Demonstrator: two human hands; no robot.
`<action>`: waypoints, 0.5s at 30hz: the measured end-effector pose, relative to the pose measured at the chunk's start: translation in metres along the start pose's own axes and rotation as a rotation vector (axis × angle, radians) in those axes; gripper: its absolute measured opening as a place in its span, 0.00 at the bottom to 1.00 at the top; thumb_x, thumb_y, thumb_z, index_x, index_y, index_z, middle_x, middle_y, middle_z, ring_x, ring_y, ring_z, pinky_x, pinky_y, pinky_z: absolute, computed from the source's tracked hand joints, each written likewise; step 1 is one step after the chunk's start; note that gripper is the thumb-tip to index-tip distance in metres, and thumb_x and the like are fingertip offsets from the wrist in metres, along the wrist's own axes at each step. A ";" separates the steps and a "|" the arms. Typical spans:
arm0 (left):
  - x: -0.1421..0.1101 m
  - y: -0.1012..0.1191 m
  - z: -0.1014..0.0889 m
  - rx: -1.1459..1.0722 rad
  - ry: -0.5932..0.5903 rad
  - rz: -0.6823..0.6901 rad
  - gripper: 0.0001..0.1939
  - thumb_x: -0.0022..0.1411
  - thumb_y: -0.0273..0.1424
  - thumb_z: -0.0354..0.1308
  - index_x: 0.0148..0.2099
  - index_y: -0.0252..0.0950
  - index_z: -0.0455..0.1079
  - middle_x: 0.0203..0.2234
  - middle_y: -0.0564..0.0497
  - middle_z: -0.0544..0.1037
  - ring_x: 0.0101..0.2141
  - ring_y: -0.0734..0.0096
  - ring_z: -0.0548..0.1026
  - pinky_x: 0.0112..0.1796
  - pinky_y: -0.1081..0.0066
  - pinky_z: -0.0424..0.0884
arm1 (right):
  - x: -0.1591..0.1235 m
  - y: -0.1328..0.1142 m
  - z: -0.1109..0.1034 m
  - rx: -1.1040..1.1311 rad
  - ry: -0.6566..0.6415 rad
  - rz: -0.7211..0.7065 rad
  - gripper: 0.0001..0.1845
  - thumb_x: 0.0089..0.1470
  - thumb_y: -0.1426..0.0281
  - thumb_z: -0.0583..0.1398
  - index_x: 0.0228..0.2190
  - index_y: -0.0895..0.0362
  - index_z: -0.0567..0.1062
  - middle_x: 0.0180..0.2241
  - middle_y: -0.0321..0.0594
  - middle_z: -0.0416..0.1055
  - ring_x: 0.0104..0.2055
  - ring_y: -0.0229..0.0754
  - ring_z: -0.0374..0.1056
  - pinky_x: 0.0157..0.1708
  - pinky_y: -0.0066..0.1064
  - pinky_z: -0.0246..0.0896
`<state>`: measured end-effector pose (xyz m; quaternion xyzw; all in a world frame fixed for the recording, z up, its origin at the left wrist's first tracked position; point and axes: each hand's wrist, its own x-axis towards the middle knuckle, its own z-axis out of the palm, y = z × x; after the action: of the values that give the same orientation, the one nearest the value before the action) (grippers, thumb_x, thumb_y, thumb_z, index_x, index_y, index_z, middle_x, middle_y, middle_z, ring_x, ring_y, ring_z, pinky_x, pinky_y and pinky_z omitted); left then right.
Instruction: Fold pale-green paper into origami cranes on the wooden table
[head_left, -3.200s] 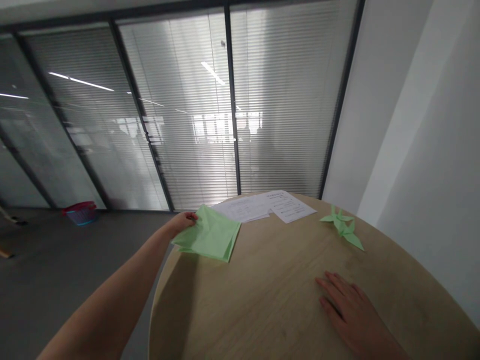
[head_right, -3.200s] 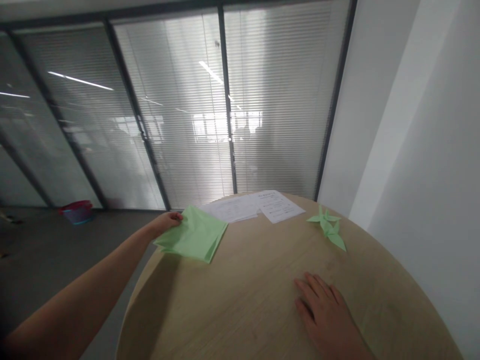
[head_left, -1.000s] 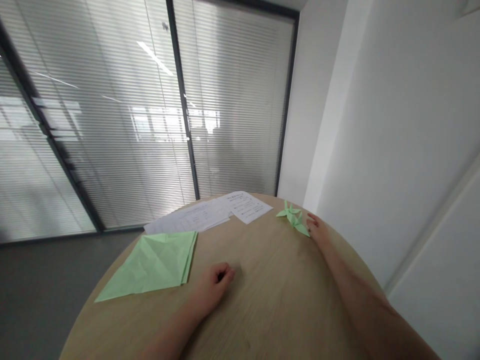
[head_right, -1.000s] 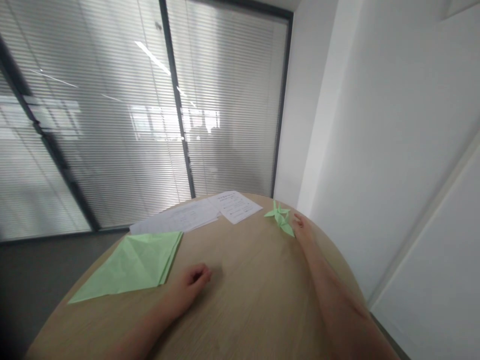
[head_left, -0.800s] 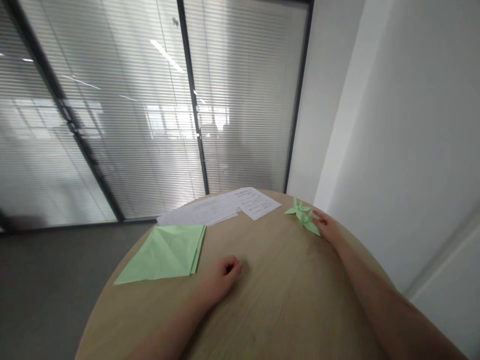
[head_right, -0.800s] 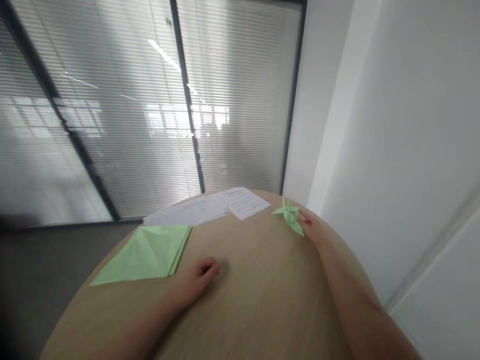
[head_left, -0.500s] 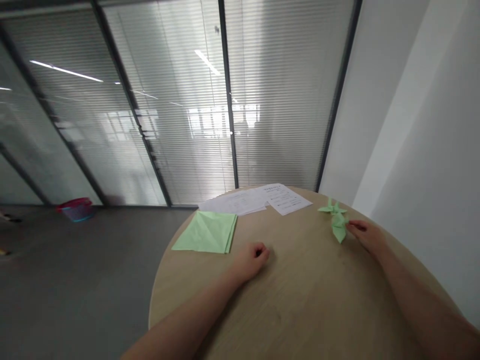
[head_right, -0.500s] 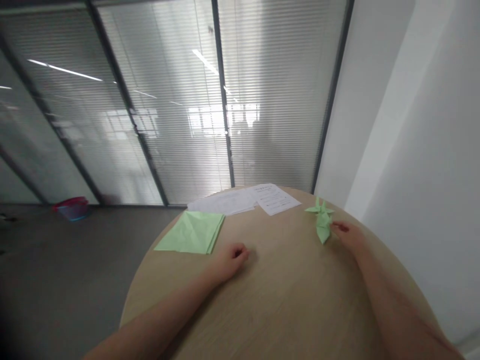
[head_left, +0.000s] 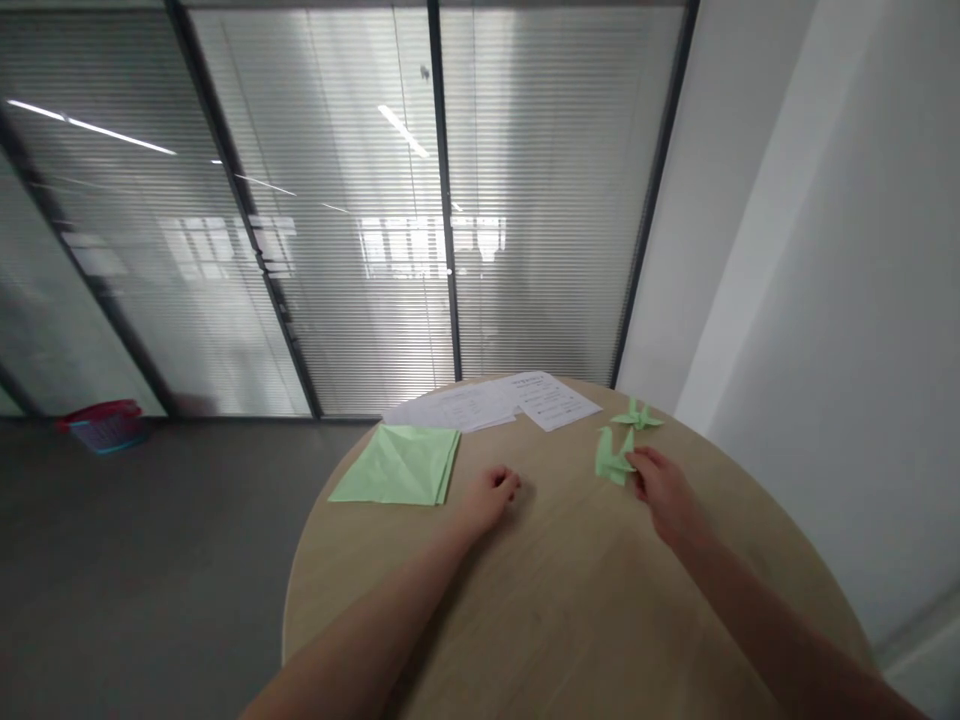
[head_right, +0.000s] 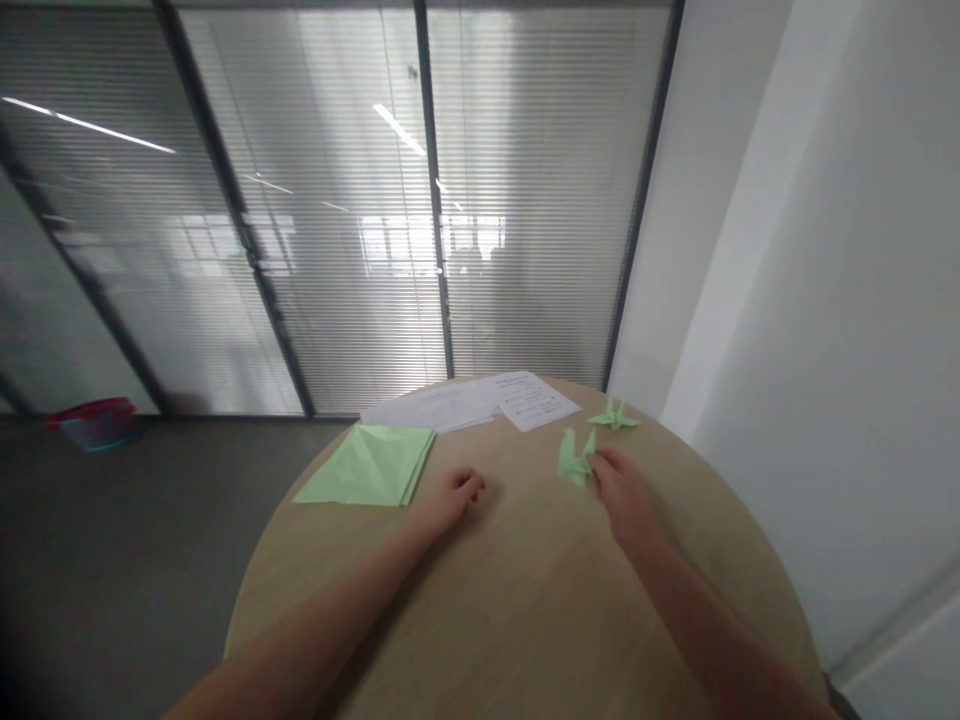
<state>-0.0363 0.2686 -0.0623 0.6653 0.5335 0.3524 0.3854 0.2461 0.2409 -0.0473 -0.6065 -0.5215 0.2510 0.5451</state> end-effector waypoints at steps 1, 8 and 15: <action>-0.004 0.002 -0.001 -0.037 0.010 0.007 0.17 0.62 0.43 0.50 0.36 0.34 0.71 0.24 0.53 0.69 0.19 0.75 0.65 0.22 0.73 0.60 | -0.009 -0.012 0.012 0.056 -0.062 0.020 0.16 0.50 0.54 0.56 0.27 0.54 0.69 0.20 0.34 0.63 0.21 0.38 0.58 0.20 0.29 0.50; -0.039 0.034 -0.017 -0.388 -0.083 0.186 0.26 0.61 0.43 0.59 0.58 0.36 0.69 0.41 0.46 0.73 0.33 0.70 0.72 0.23 0.75 0.69 | -0.078 -0.057 0.046 0.638 -0.537 0.451 0.14 0.42 0.61 0.65 0.28 0.56 0.69 0.23 0.31 0.62 0.23 0.33 0.54 0.20 0.25 0.41; -0.051 0.046 -0.020 -0.299 -0.319 0.169 0.23 0.60 0.38 0.64 0.56 0.38 0.74 0.36 0.47 0.78 0.29 0.74 0.71 0.24 0.78 0.67 | -0.086 -0.048 0.036 0.639 -0.556 0.526 0.18 0.40 0.60 0.68 0.31 0.57 0.73 0.24 0.32 0.64 0.24 0.33 0.56 0.25 0.26 0.52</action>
<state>-0.0431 0.2149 -0.0154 0.6903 0.3500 0.3489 0.5284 0.1692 0.1705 -0.0352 -0.4303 -0.3734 0.6794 0.4625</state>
